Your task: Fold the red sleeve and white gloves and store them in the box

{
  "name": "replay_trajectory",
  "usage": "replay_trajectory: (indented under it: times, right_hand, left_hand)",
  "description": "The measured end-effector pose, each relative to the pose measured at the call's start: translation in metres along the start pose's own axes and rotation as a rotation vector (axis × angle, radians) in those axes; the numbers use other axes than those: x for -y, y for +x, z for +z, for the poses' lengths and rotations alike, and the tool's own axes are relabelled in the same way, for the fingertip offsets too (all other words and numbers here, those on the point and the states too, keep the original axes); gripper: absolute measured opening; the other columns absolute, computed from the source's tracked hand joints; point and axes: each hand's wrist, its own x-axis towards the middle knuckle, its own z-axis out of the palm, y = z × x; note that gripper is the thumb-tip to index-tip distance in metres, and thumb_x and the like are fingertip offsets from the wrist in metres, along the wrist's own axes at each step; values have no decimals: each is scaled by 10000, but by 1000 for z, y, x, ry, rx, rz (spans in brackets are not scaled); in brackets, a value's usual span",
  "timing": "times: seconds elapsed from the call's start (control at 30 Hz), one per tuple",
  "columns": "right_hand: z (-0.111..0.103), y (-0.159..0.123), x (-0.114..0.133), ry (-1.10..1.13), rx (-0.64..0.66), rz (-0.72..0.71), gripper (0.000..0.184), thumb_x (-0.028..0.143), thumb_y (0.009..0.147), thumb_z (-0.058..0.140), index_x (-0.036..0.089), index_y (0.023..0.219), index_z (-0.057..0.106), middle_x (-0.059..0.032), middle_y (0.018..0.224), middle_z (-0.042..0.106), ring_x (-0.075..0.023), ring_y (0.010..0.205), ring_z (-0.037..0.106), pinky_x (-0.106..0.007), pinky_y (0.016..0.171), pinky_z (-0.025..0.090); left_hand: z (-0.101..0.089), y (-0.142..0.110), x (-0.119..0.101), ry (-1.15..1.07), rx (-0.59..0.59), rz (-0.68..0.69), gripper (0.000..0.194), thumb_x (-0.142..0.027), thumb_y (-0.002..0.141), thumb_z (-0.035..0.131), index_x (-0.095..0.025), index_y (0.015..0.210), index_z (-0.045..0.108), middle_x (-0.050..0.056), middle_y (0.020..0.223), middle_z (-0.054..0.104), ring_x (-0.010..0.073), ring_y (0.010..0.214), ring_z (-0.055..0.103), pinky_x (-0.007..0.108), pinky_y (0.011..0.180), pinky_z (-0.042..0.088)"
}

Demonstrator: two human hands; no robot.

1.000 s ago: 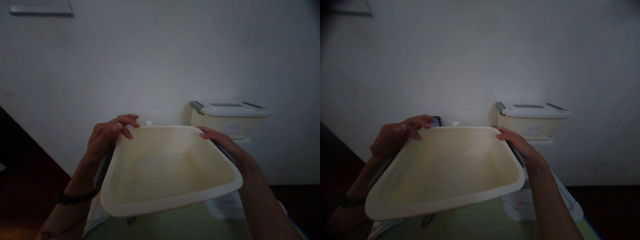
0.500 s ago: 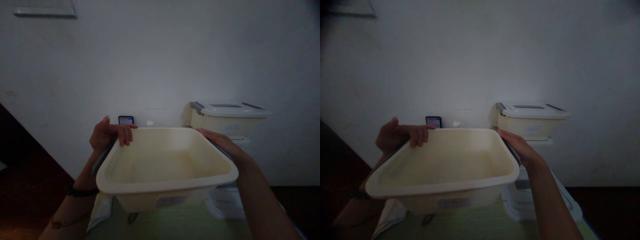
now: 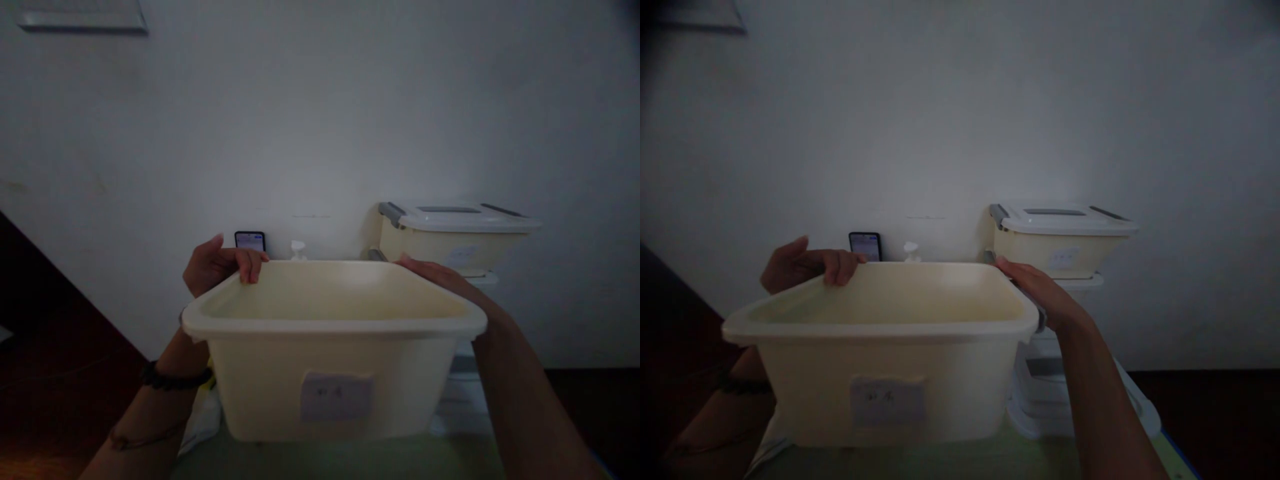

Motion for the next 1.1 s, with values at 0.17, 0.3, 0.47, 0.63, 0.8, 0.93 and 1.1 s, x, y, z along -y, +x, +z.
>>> replay_trajectory:
  times: [0.17, 0.3, 0.47, 0.63, 0.8, 0.93, 1.1]
  right_hand:
    - [-7, -2, -4, 288, 25, 42, 479, 562, 842, 402, 298, 1213, 554, -22, 1258, 607, -217, 1103, 591, -334, 899, 477]
    - [-9, -7, -2, 199, 27, -21, 423, 471, 808, 508, 269, 1171, 583, -22, 1283, 579, -234, 1151, 542, -335, 911, 455]
    - [-7, -7, 0, 262, -24, 6, 329, 470, 768, 558, 222, 972, 628, -23, 1048, 637, -223, 958, 590, -298, 783, 470]
    - [-7, -3, -4, 414, -34, 22, 221, 429, 742, 622, 248, 868, 636, 34, 837, 606, -153, 765, 570, -231, 666, 439]
    - [-10, 3, -6, 519, -81, 43, 107, 349, 744, 597, 246, 772, 611, 33, 752, 599, -143, 652, 561, -244, 621, 431]
    - [-14, 1, -4, 548, -103, 66, 110, 344, 787, 524, 250, 779, 582, 23, 721, 619, -154, 576, 569, -260, 551, 423]
    - [-14, 2, -9, 577, -111, 50, 105, 320, 800, 511, 242, 811, 581, 24, 741, 622, -146, 585, 581, -239, 534, 422]
  left_hand:
    - [10, 2, 4, 43, 5, 2, 596, -591, 790, 318, -220, 389, 556, 49, 423, 466, 190, 520, 489, 450, 873, 405]
    - [13, 1, 4, 14, 49, 58, 607, -559, 816, 325, -205, 402, 591, 53, 416, 492, 183, 510, 495, 412, 864, 403]
    - [10, 2, 8, -33, 104, 104, 600, -556, 820, 368, -187, 425, 628, 56, 427, 522, 179, 519, 514, 371, 825, 416]
    - [12, 2, 15, -103, 73, 151, 665, -622, 811, 317, -178, 459, 665, 65, 441, 541, 187, 524, 522, 359, 801, 421]
    - [23, 1, 19, -164, 54, 190, 772, -700, 806, 209, -182, 479, 679, 67, 455, 552, 191, 530, 521, 357, 775, 424]
    - [32, -2, 15, -170, 55, 195, 795, -724, 803, 168, -179, 549, 688, 70, 478, 566, 216, 611, 539, 392, 866, 392]
    - [37, -6, 7, -102, 93, 245, 782, -716, 812, 198, -154, 603, 701, 77, 508, 554, 205, 569, 502, 374, 685, 412]
